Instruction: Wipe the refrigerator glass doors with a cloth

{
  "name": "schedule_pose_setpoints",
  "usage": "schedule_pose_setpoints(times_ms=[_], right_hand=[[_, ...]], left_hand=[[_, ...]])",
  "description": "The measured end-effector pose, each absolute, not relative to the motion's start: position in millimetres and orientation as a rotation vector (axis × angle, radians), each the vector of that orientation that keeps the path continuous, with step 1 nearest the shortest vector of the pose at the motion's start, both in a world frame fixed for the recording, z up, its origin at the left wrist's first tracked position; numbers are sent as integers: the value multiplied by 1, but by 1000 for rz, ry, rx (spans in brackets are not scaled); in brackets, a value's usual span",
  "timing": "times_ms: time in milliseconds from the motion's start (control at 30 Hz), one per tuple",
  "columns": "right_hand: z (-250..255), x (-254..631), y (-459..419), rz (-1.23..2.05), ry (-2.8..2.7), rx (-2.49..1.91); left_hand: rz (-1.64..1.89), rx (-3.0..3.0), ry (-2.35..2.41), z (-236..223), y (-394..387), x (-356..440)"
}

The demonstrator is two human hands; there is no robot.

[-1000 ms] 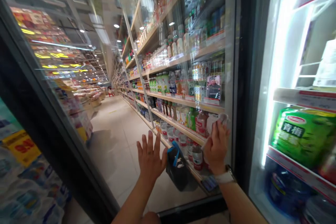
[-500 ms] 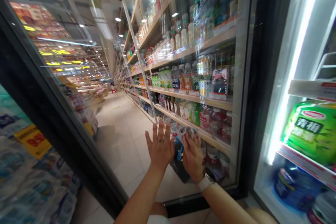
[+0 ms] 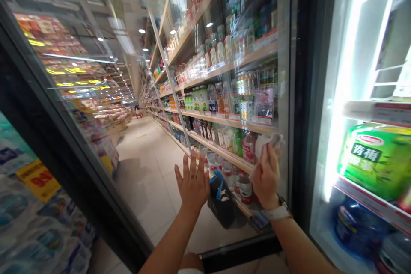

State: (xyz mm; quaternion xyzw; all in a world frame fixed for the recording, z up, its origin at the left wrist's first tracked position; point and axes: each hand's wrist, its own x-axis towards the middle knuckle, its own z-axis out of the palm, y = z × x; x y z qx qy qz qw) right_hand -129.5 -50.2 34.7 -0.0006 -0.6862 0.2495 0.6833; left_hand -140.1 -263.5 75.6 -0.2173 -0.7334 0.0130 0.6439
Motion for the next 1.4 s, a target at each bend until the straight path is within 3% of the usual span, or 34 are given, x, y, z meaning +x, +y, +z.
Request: schedule_pose_setpoints(times_ms=[167,633,800,1100,1400], right_hand=[[44,-133,-33,681,-1424,-118],[24,-127,-160,510,-1586,289],[25,-127,-129,412,-1666,310],[12,-134,-14,535,-1470,-92],[22,-138,-54,667,-1396,-224]], left_hand=[[22,-485,-1669,77,-262,-140],[47,-499,-1667,78,-264,-140],[50,-497,-1658,78,-264,-140],[-37,-530,-1662,77,-264,-141],[-17,-497,-1693,74,-263,-139]])
